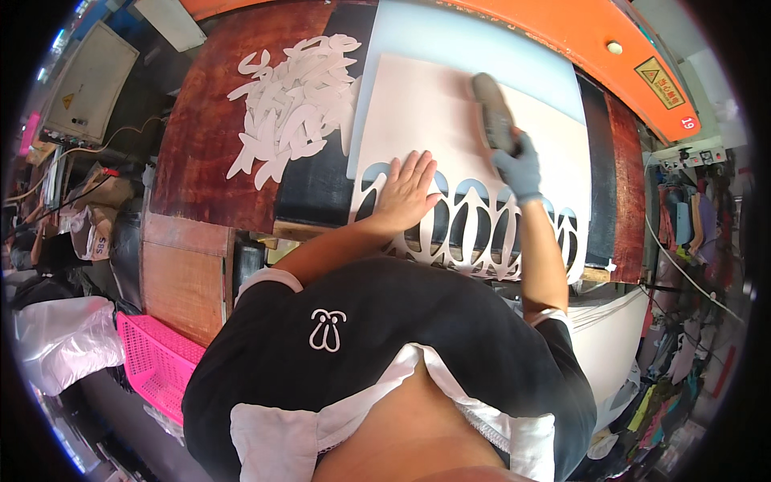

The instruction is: The person operates a hydraulic die-cutting machine to cut shapes from a sheet of material. They place the material under the press, activate the machine, remove the cut sheet, and peel away the excess material to reveal the cut shapes.

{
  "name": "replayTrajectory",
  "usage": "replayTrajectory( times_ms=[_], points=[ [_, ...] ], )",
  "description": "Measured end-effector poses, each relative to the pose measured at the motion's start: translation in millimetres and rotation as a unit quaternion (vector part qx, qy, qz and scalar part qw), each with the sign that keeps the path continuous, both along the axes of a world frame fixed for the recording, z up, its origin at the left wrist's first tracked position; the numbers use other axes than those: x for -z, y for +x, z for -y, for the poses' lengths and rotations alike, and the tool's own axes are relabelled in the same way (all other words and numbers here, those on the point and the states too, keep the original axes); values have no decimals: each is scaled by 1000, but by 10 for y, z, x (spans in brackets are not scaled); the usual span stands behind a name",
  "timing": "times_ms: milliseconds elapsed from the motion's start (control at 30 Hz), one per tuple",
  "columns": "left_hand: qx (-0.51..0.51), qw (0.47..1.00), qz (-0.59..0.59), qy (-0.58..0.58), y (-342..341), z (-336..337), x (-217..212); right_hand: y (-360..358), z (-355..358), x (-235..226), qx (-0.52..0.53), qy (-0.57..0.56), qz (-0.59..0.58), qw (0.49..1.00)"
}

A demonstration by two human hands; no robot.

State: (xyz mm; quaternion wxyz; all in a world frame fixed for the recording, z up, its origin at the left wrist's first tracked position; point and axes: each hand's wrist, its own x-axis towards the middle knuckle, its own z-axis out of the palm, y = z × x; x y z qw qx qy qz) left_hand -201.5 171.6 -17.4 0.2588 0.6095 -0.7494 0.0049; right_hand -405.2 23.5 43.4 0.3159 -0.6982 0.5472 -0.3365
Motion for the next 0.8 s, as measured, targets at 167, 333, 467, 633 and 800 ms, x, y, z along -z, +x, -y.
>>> replayTrajectory(
  times_ms=[167,333,467,633,800],
  points=[
    [5,994,-91,53,70,22,-114,714,-157,82,23,-63,-239,969],
    [55,992,-107,-44,756,-104,-210,576,-178,1,-72,-50,-244,966],
    [-1,996,-84,16,1102,-289,-78,307,-197,21,-164,-60,-288,942],
    [8,993,-117,18,1112,-243,70,431,-265,137,-123,-67,-135,981],
    [5,992,-122,-2,1115,-238,69,1036,-347,265,-55,-35,124,990]
  ],
)
